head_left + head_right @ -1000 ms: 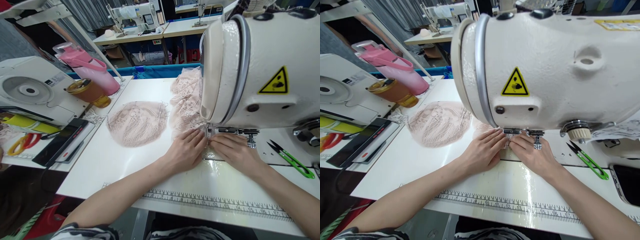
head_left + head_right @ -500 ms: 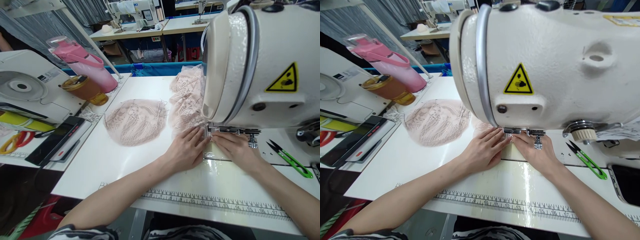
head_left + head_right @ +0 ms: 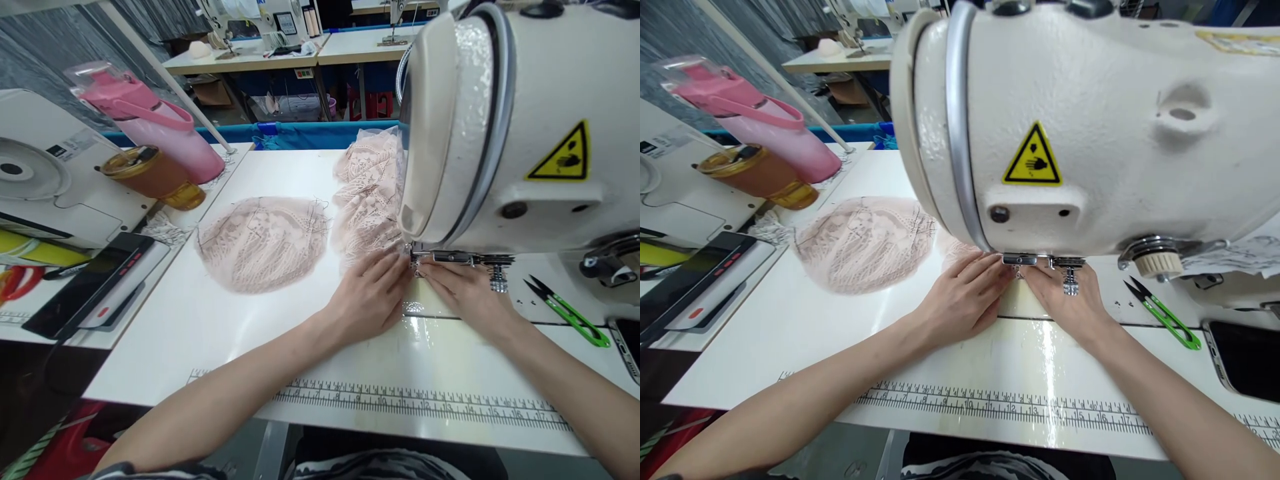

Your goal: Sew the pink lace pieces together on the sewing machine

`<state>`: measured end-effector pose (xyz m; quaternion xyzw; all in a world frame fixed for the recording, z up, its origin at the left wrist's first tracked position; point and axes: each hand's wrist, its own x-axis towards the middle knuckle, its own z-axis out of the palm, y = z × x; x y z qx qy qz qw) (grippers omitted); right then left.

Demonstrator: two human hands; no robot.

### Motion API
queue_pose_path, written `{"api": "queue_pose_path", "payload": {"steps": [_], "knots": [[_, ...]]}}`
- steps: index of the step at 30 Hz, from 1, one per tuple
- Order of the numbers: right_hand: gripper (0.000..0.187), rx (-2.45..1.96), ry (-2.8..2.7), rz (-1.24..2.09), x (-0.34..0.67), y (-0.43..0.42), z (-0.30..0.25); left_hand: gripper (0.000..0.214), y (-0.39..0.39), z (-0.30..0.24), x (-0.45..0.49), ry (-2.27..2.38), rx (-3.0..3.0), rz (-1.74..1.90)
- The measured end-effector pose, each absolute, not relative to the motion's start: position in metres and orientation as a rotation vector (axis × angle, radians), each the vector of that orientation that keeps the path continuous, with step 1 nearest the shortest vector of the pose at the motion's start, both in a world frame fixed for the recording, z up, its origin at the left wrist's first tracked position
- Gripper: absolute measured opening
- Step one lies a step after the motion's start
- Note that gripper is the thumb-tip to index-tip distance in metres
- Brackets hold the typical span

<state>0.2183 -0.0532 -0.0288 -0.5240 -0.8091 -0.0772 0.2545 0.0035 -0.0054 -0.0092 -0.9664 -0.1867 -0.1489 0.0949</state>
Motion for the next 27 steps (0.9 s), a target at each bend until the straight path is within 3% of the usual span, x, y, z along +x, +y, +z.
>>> {"api": "queue_pose_path", "payload": {"steps": [9,20,27], "knots": [[0.018,-1.412,-2.252,-0.346,0.207,-0.068,-0.018,0.041,-0.006,-0.013,0.002,-0.588,-2.918,-0.510],[0.028,-1.492,-2.199,-0.071,0.207,-0.069,-0.024,0.043,-0.004,-0.010,0.003,-0.638,-2.958,-0.462],[0.028,-1.508,-2.211,-0.103,0.205,-0.069,-0.022,0.045,-0.003,-0.010,0.003,-0.654,-2.943,-0.448]]}}
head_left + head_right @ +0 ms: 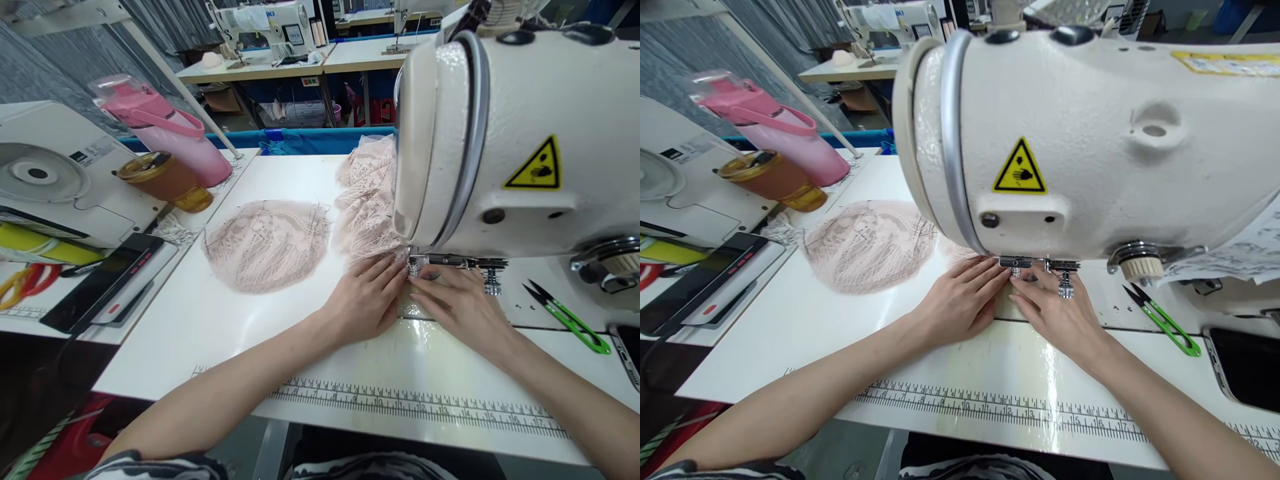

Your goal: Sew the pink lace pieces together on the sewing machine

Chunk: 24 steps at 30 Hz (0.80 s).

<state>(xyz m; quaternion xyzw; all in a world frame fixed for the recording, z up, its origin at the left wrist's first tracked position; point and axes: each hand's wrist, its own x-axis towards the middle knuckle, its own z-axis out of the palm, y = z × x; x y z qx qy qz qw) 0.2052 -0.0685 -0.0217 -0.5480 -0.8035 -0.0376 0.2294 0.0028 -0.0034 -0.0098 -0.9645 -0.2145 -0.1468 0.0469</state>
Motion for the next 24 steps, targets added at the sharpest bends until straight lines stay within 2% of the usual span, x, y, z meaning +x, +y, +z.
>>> {"api": "queue_pose_path", "payload": {"steps": [17,24], "knots": [[0.033,-1.649,-2.232,-0.388,0.200,-0.066,-0.026,0.053,-0.004,-0.010,0.006,-0.740,-2.921,-0.355],[0.030,-1.590,-2.214,-0.334,0.210,-0.064,-0.029,0.053,-0.004,-0.009,0.007,-0.781,-2.953,-0.332]]}}
